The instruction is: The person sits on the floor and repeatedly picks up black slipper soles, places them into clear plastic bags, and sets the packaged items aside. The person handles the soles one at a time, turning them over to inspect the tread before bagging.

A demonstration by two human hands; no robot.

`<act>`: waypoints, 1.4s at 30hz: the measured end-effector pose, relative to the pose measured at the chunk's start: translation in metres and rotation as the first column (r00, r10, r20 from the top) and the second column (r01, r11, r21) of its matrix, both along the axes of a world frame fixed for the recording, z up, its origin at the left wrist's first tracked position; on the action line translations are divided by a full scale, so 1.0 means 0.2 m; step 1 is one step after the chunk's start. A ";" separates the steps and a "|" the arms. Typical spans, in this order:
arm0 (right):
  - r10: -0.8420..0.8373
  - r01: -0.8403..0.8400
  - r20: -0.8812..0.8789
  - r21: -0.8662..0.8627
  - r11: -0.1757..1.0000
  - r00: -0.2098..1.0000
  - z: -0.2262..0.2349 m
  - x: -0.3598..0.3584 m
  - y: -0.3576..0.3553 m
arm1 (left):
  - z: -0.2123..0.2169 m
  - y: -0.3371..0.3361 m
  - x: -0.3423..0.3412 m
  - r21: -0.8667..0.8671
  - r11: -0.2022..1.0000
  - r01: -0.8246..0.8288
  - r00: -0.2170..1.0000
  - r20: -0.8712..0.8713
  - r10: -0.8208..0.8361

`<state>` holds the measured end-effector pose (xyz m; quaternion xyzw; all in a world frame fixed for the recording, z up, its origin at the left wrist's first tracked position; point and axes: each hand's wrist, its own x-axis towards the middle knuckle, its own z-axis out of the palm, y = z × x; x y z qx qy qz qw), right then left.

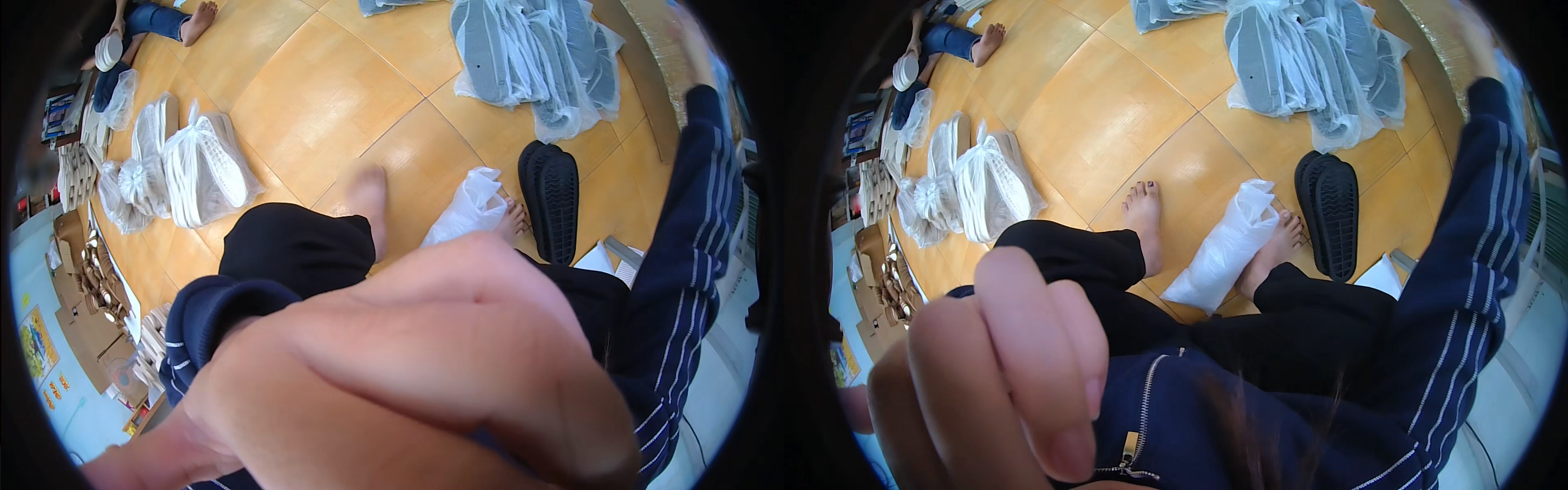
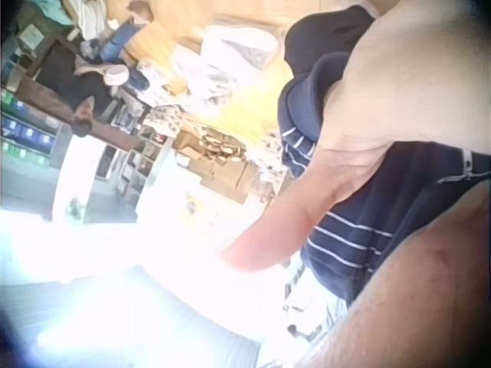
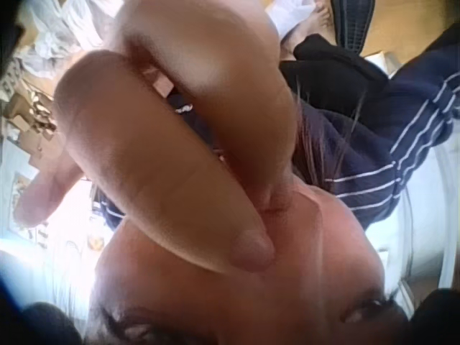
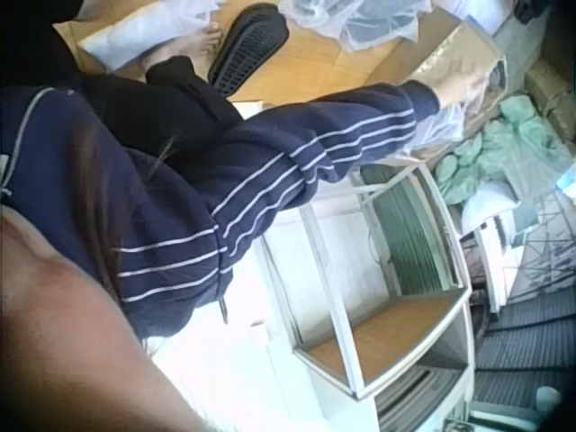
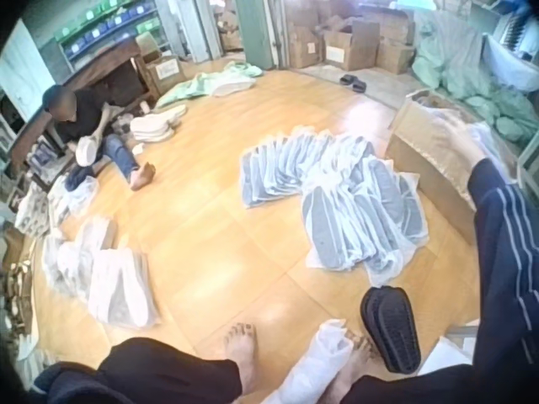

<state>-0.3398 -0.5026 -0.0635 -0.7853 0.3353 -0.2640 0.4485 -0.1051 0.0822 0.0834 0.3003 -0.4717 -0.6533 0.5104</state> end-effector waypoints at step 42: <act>-0.426 0.450 -0.515 -0.086 0.889 0.744 -1.33 0.53 2.61 | -0.25 -0.27 0.19 -0.018 0.850 -0.527 0.667 0.612 0.426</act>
